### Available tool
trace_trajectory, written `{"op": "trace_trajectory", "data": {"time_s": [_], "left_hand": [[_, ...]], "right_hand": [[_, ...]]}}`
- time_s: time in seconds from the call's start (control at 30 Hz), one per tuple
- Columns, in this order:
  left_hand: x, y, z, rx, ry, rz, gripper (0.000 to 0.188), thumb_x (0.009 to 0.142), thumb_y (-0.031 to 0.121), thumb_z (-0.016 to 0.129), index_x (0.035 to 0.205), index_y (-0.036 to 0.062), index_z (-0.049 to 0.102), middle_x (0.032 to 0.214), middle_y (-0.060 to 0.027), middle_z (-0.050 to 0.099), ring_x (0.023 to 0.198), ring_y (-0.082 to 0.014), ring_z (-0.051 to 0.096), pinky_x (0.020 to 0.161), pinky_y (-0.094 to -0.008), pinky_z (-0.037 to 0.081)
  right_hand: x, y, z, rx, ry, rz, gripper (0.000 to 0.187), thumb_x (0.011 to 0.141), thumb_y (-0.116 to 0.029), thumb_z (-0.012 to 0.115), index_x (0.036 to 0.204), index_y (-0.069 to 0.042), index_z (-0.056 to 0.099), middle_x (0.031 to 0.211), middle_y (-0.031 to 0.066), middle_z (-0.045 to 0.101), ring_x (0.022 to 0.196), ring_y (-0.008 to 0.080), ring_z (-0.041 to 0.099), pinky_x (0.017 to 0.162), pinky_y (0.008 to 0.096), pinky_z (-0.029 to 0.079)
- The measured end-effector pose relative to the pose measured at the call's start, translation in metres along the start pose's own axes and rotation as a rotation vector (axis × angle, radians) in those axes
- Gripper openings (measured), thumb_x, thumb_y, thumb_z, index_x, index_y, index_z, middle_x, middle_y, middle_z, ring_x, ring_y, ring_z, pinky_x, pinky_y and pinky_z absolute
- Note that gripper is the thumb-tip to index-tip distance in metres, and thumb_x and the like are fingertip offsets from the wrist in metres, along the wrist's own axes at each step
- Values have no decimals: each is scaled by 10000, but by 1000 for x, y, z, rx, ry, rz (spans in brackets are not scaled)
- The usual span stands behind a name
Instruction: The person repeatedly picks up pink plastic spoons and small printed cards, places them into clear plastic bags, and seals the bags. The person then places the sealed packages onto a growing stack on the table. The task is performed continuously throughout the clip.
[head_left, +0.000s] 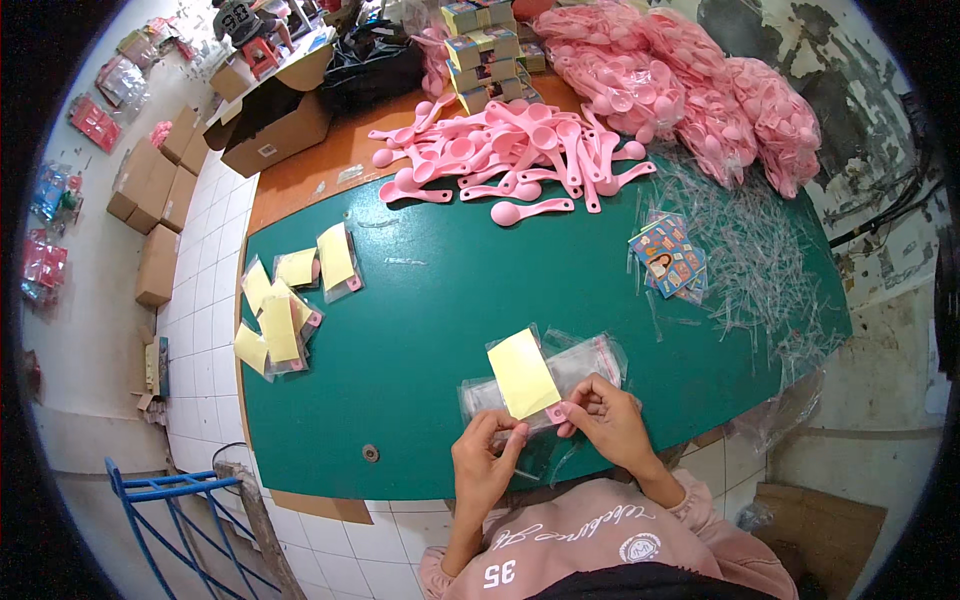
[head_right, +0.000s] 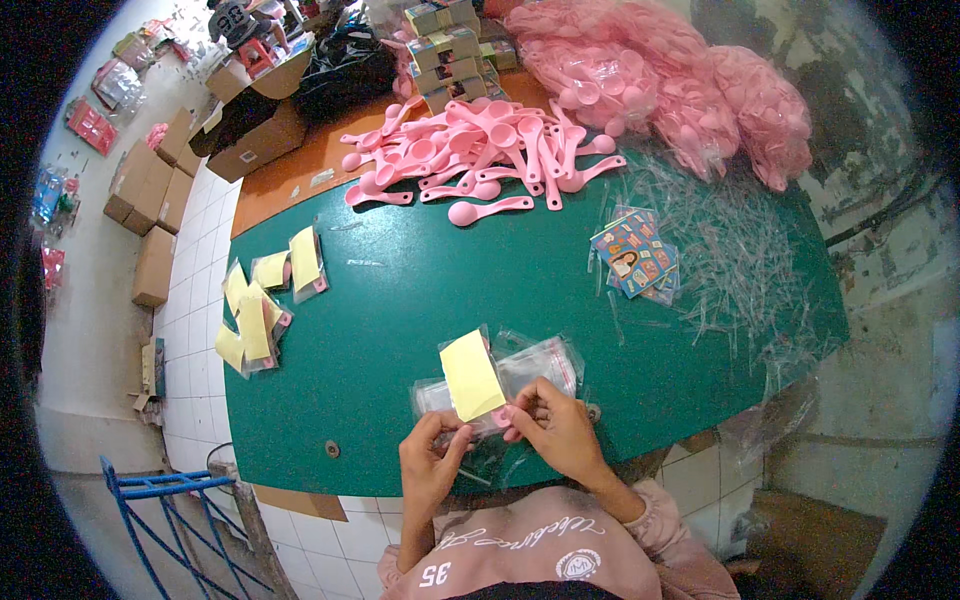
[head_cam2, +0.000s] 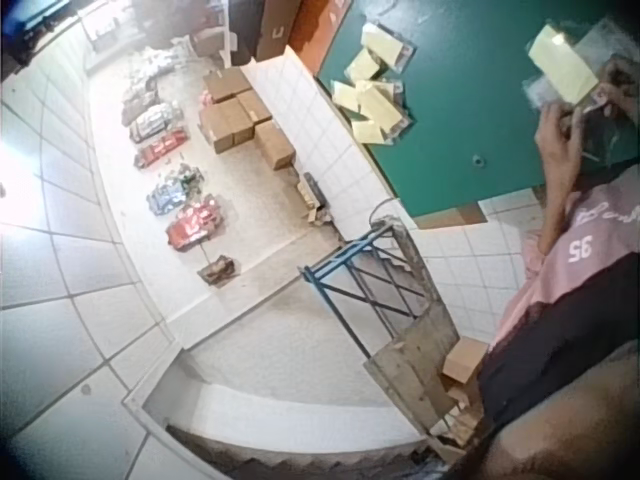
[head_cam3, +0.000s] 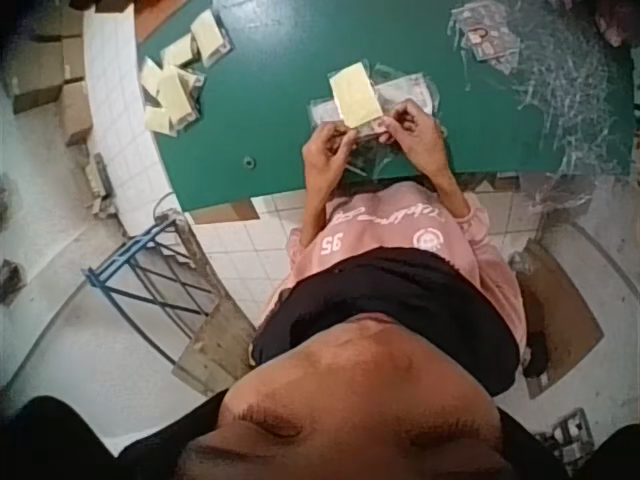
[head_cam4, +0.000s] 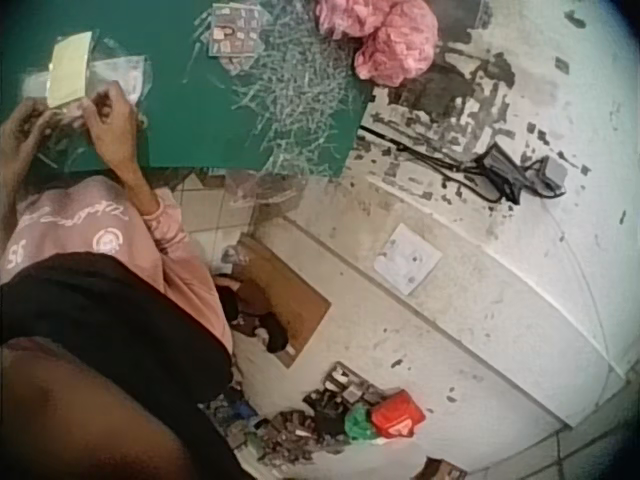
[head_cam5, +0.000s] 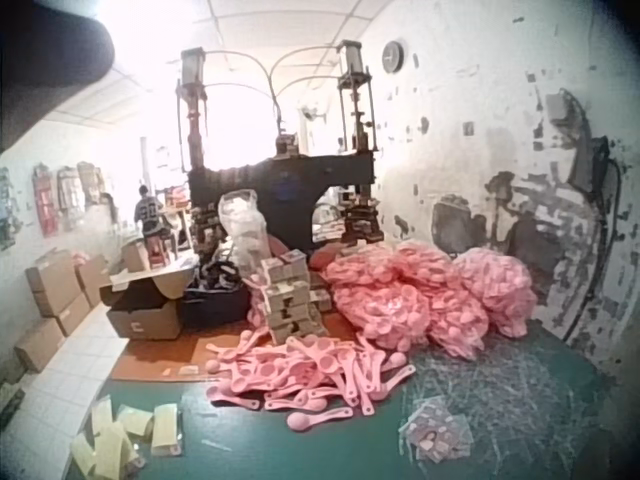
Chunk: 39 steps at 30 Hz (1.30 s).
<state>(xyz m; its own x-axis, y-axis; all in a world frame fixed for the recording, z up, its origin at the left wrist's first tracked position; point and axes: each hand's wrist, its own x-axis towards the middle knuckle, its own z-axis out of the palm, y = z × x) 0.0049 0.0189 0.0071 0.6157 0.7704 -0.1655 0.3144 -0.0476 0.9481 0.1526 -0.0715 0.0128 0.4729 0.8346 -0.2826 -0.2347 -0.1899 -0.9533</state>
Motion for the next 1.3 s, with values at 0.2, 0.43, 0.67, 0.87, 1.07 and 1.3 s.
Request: {"op": "trace_trajectory", "data": {"time_s": [0.2, 0.43, 0.67, 0.87, 1.07, 1.3], "left_hand": [[1, 5, 8, -308, 190, -103, 117, 805, -3, 592, 862, -32, 494, 821, -63, 560, 713, -104, 580, 555, -215, 501], [-3, -5, 6, -178, 50, -62, 168, 822, -4, 559, 978, -20, 497, 908, -82, 539, 760, -113, 565, 541, -213, 506], [7, 16, -7, -7, 54, 60, 426, 808, -9, 558, 1223, 13, 465, 1029, -112, 533, 774, -133, 554, 520, -213, 505], [49, -12, -111, 498, 495, 251, 379, 808, 47, 560, 1179, 0, 500, 1114, -169, 543, 820, -252, 579, 621, -328, 499], [88, 44, -44, 518, 72, 278, 290, 819, 136, 566, 1067, -9, 526, 1018, -187, 534, 884, -317, 565, 763, -391, 464], [97, 11, 22, 464, -153, 405, 433, 719, 50, 658, 1116, 0, 493, 917, -145, 538, 718, -234, 599, 689, -327, 485]], "right_hand": [[1, -1, 6, -102, 84, -8, 118, 820, -22, 576, 846, 20, 469, 739, 73, 588, 637, 112, 617, 531, 208, 485], [2, -8, 12, -200, 86, -38, 257, 805, -10, 573, 1062, -10, 549, 740, 75, 624, 608, 90, 608, 520, 215, 479], [10, -25, 3, -441, 9, -88, 288, 800, -29, 571, 1085, 14, 553, 753, 83, 608, 614, 121, 596, 558, 222, 473], [117, -39, -30, -1111, -52, -630, 239, 772, -81, 536, 1004, -29, 549, 930, 165, 542, 868, 324, 542, 740, 399, 448], [208, -29, -74, -1293, 266, -910, 225, 759, -26, 478, 973, -37, 547, 923, 139, 552, 915, 319, 528, 727, 393, 442], [136, -52, -68, -956, 85, -634, 171, 791, -103, 554, 934, -10, 566, 808, 107, 569, 745, 281, 565, 646, 366, 448]]}}
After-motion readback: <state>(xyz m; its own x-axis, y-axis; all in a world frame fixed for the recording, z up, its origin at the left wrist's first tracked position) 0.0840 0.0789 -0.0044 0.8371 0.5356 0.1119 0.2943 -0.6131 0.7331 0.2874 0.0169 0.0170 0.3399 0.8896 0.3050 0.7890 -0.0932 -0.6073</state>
